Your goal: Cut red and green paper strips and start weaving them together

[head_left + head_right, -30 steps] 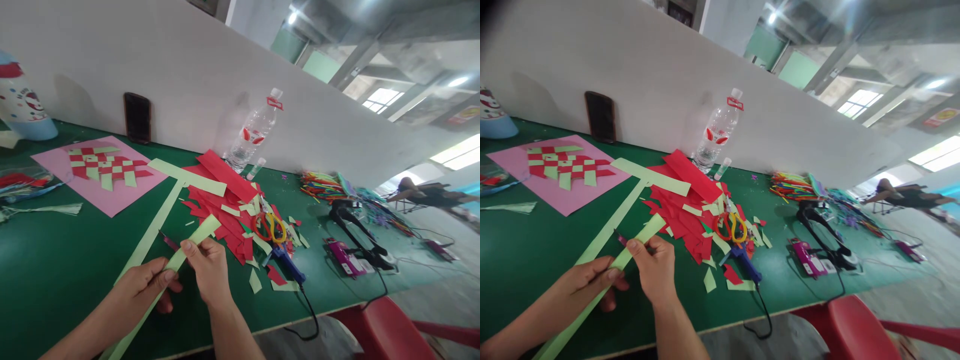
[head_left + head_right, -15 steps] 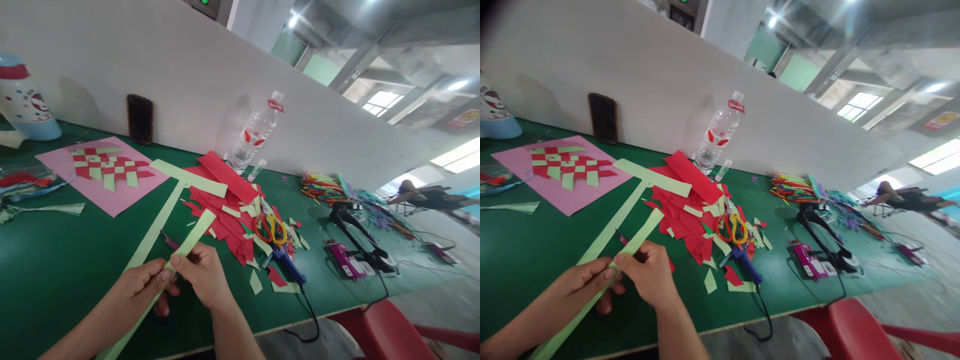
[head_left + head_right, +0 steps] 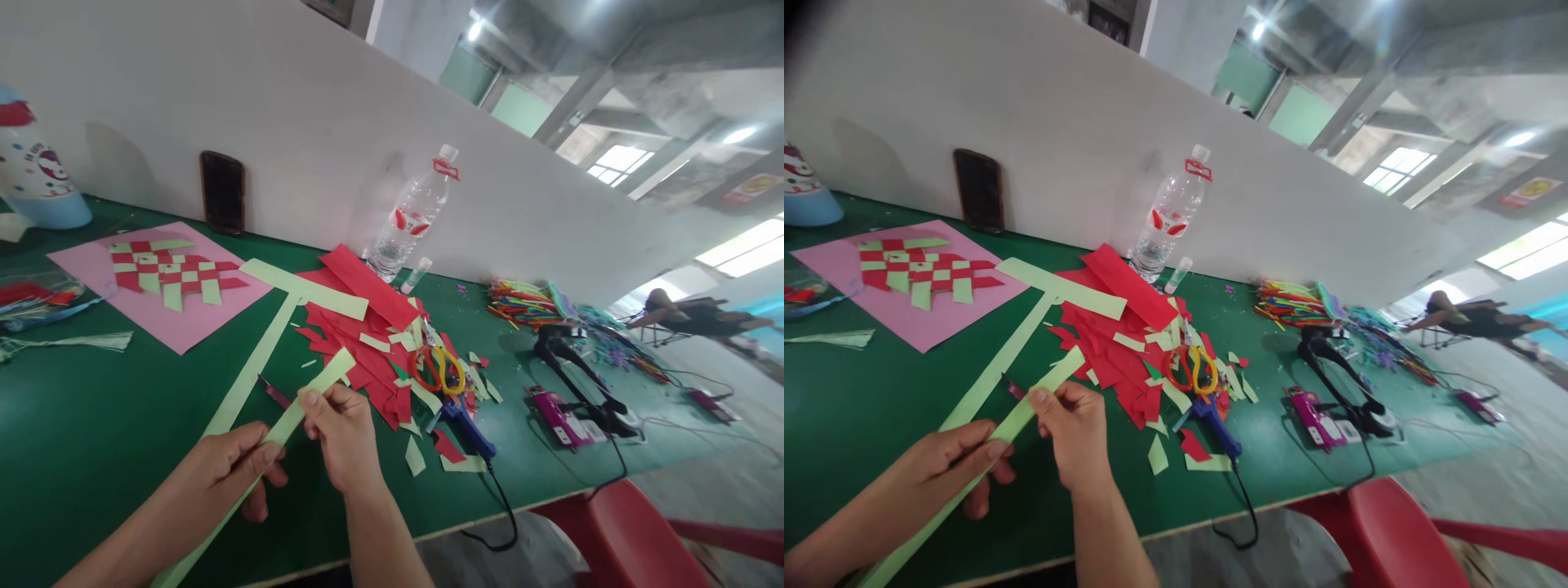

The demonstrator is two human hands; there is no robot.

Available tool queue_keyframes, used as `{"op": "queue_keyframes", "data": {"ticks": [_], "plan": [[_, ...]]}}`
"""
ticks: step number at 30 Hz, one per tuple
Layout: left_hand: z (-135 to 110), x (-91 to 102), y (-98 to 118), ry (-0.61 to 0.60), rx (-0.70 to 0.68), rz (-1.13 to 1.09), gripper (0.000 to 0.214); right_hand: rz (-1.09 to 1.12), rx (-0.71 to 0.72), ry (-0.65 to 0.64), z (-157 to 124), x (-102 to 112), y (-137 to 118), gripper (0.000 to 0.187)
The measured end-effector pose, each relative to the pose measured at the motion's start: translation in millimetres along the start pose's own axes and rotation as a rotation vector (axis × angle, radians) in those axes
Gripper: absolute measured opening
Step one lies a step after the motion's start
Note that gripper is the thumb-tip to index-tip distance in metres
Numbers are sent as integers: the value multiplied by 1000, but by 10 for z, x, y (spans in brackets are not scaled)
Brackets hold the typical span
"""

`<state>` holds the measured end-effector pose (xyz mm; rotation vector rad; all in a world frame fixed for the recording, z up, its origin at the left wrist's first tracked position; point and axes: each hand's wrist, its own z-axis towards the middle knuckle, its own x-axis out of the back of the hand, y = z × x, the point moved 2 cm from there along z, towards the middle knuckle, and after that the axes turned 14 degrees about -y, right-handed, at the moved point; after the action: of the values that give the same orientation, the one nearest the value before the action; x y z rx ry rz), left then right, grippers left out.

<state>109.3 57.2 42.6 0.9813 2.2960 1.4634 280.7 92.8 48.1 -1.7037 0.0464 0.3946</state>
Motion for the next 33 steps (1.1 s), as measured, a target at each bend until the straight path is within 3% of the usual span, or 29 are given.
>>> {"op": "queue_keyframes", "data": {"ticks": [4,8,14,20,24,30,33], "plan": [[-25,-29,-2,31,-7,2,51,169,79,117,39,73,-70,49],[-14,-53,-32,7,-6,4,47,240,164,152,42,107,-132,51],[-2,-78,-20,61,-42,-23,44,115,84,72,34,76,-46,58],[-52,-82,3,64,-15,-15,36,84,160,151,52,124,-53,49],[-150,-17,-112,40,34,73,31,98,200,212,59,150,-103,52],[-324,137,-415,71,155,141,59,109,231,271,79,176,-116,55],[-374,169,-513,54,179,158,57,107,239,296,82,200,-123,53]]}}
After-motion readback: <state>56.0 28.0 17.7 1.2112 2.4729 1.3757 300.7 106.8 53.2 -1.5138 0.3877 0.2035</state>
